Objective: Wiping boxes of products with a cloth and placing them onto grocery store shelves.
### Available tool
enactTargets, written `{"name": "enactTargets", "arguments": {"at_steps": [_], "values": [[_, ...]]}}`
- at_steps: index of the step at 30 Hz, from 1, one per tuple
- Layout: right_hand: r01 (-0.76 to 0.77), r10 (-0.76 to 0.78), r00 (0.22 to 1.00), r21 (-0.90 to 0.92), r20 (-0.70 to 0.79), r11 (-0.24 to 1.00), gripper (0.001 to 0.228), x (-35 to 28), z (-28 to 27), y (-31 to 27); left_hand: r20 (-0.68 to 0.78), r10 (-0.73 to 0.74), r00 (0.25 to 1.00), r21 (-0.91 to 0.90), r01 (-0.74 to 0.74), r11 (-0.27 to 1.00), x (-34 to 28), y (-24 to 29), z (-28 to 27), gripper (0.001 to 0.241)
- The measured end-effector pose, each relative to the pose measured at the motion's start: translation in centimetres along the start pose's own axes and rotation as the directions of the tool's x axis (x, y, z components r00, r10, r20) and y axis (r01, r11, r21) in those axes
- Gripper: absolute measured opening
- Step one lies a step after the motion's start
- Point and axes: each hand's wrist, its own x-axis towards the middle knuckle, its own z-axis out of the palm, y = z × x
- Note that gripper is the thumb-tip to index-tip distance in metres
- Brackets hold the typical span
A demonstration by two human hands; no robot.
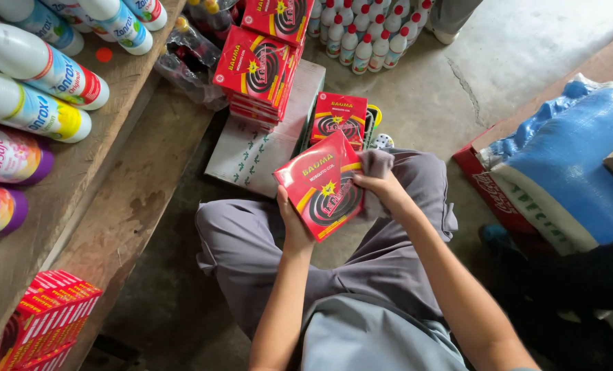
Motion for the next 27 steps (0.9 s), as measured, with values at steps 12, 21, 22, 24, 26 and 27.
{"name": "enactTargets", "arguments": {"at_steps": [12, 21, 22, 24, 26, 27], "values": [[0.358, -0.397, 0.899, -0.213, -0.184, 0.909, 0.065, -6.6, 5.0, -1.2, -0.147, 0.147, 0.978, 0.463, -0.063, 0.884, 3.7, -3.9, -5.4, 0.064], [0.611, -0.617, 0.732, -0.678, 0.287, 0.409, 0.098, -5.9, 10.2, -7.3, 0.097, -0.231, 0.968, -0.115, 0.242, 0.963, 2.3, -5.2, -12.7, 0.065], [0.591, -0.588, 0.754, -0.693, 0.294, 0.412, 0.1, -5.4, 10.1, -8.9, 0.101, -0.161, 0.982, -0.089, 0.17, 0.981, 0.9, -3.6, -5.3, 0.068], [0.55, -0.627, 0.749, -0.73, 0.216, 0.406, 0.097, -3.2, 9.9, -9.3, 0.138, -0.018, 0.99, -0.04, 0.024, 0.999, 1.2, -1.1, -0.7, 0.073], [0.491, -0.649, 0.75, -0.766, 0.13, 0.414, 0.095, -2.1, 9.2, -8.9, 0.172, 0.028, 0.985, -0.023, -0.024, 0.999, 1.7, -0.8, 1.6, 0.076], [0.458, -0.669, 0.741, -0.771, 0.055, 0.443, 0.094, -1.8, 8.9, -8.5, 0.205, 0.021, 0.979, -0.051, -0.011, 0.999, 2.3, -0.4, 0.8, 0.077]]}}
